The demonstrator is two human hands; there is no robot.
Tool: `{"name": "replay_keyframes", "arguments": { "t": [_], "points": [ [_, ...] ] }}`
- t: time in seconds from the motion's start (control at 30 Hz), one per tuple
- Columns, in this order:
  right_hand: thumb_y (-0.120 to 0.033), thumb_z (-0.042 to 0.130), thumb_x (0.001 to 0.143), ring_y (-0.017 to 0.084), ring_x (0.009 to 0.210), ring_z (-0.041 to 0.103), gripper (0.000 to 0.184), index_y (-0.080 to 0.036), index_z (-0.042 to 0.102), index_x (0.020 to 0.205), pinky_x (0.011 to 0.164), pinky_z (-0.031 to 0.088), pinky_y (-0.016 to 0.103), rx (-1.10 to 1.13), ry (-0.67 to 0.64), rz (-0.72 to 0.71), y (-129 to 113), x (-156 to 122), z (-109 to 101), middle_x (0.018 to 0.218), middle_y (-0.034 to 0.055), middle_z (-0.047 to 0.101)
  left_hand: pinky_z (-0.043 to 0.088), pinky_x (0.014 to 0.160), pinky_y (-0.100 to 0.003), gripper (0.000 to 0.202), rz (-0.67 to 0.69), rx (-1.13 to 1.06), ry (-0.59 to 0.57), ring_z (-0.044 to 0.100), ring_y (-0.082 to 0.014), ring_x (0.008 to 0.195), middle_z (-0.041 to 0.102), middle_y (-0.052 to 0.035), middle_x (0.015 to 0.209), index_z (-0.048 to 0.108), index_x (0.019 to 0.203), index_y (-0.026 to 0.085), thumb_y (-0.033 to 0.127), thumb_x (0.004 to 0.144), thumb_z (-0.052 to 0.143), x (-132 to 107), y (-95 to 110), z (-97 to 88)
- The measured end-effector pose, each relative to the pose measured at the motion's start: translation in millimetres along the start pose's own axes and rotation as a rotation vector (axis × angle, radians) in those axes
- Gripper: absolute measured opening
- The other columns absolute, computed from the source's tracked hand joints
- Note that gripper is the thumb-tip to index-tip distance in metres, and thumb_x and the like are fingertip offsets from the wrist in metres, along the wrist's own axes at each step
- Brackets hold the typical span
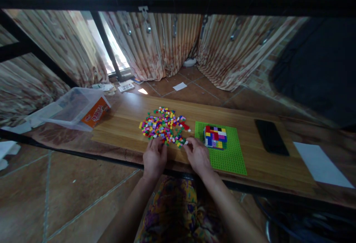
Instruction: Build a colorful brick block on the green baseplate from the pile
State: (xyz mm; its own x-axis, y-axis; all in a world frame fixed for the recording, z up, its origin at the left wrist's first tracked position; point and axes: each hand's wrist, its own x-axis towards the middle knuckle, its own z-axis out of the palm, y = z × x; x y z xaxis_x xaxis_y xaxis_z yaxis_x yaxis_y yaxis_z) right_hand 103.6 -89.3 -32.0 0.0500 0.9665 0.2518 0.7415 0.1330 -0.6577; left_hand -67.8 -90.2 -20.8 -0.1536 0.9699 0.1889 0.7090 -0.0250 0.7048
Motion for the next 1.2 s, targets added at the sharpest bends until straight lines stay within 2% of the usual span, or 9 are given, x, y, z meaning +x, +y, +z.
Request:
{"name": "replay_keyframes", "arguments": {
  "t": [0.1, 0.2, 0.27, 0.37, 0.5, 0.63, 0.73, 0.97, 1.2],
  "points": [
    [-0.031, 0.055, 0.087, 0.019, 0.081, 0.062, 0.017, -0.021, 0.063, 0.098, 0.076, 0.048, 0.032, 0.148, 0.018, 0.020, -8, -8, -7, 0.089, 0.0047, 0.067, 0.051, 0.075, -0.029, 0.028, -0.064, -0.326, -0.119, 0.065, -0.0181, 0.083, 0.069, -0.0056, 0.093, 0.064, 0.106, 0.018, 0.034, 0.083, 0.056, -10, 18, 2.7],
    [-0.030, 0.055, 0.087, 0.018, 0.083, 0.062, 0.016, -0.023, 0.063, 0.098, 0.076, 0.048, 0.030, 0.225, 0.002, 0.020, -21, -19, -20, 0.090, 0.0038, 0.067, 0.052, 0.073, -0.028, 0.029, -0.228, -0.709, -0.339, 0.066, -0.0177, 0.081, 0.071, -0.0057, 0.089, 0.067, 0.096, 0.016, 0.039, 0.080, 0.060, -19, 39, 7.0],
    [-0.026, 0.054, 0.087, 0.018, 0.083, 0.061, 0.016, -0.023, 0.064, 0.098, 0.076, 0.048, 0.029, 0.245, -0.003, 0.024, -27, -26, -30, 0.090, 0.0033, 0.066, 0.053, 0.072, -0.028, 0.028, -0.335, -0.868, -0.433, 0.066, -0.0176, 0.078, 0.072, -0.0056, 0.087, 0.068, 0.090, 0.015, 0.039, 0.076, 0.065, -22, 50, 9.2],
    [-0.023, 0.054, 0.086, 0.016, 0.081, 0.061, 0.017, -0.023, 0.066, 0.098, 0.074, 0.048, 0.028, 0.307, -0.018, 0.058, -30, -36, -43, 0.088, 0.0020, 0.065, 0.053, 0.067, -0.027, 0.028, -0.438, -0.955, -0.520, 0.066, -0.0159, 0.072, 0.073, -0.0048, 0.083, 0.070, 0.087, 0.015, 0.036, 0.069, 0.071, -24, 58, 10.7],
    [-0.025, 0.056, 0.086, 0.016, 0.086, 0.063, 0.020, -0.024, 0.067, 0.102, 0.078, 0.049, 0.028, 0.488, -0.069, 0.101, -20, -44, -55, 0.094, 0.0022, 0.067, 0.051, 0.062, -0.023, 0.029, -0.479, -0.954, -0.563, 0.064, -0.0135, 0.068, 0.072, -0.0041, 0.078, 0.071, 0.084, 0.015, 0.036, 0.065, 0.075, -26, 61, 13.4],
    [-0.030, 0.058, 0.086, 0.017, 0.088, 0.063, 0.015, -0.024, 0.070, 0.094, 0.080, 0.050, 0.030, 0.587, -0.008, 0.154, -4, -45, -60, 0.093, 0.0024, 0.068, 0.050, 0.061, -0.022, 0.027, -0.452, -0.934, -0.575, 0.062, -0.0108, 0.063, 0.068, -0.0015, 0.068, 0.071, 0.082, 0.015, 0.035, 0.066, 0.076, -29, 68, 21.1],
    [-0.033, 0.063, 0.083, 0.017, 0.085, 0.063, 0.013, -0.024, 0.071, 0.089, 0.078, 0.050, 0.030, 0.604, 0.048, 0.200, 6, -43, -63, 0.089, 0.0016, 0.068, 0.051, 0.062, -0.022, 0.024, -0.404, -0.915, -0.590, 0.061, -0.0105, 0.063, 0.068, -0.0014, 0.069, 0.072, 0.083, 0.016, 0.035, 0.069, 0.074, -29, 75, 30.4],
    [-0.036, 0.063, 0.081, 0.018, 0.083, 0.063, 0.017, -0.022, 0.071, 0.084, 0.077, 0.050, 0.032, 0.558, 0.169, 0.217, 25, -33, -73, 0.086, 0.0029, 0.069, 0.050, 0.060, -0.023, 0.018, -0.132, -0.816, -0.579, 0.060, -0.0118, 0.062, 0.066, -0.0011, 0.069, 0.069, 0.082, 0.016, 0.032, 0.076, 0.065, -17, 90, 54.3],
    [-0.036, 0.061, 0.082, 0.017, 0.083, 0.063, 0.017, -0.021, 0.070, 0.085, 0.078, 0.050, 0.032, 0.496, 0.188, 0.193, 40, -22, -74, 0.087, 0.0031, 0.069, 0.048, 0.063, -0.023, 0.013, 0.046, -0.680, -0.534, 0.059, -0.0124, 0.063, 0.065, -0.0003, 0.066, 0.067, 0.074, 0.017, 0.026, 0.079, 0.060, -1, 96, 64.7]
  ]
}}
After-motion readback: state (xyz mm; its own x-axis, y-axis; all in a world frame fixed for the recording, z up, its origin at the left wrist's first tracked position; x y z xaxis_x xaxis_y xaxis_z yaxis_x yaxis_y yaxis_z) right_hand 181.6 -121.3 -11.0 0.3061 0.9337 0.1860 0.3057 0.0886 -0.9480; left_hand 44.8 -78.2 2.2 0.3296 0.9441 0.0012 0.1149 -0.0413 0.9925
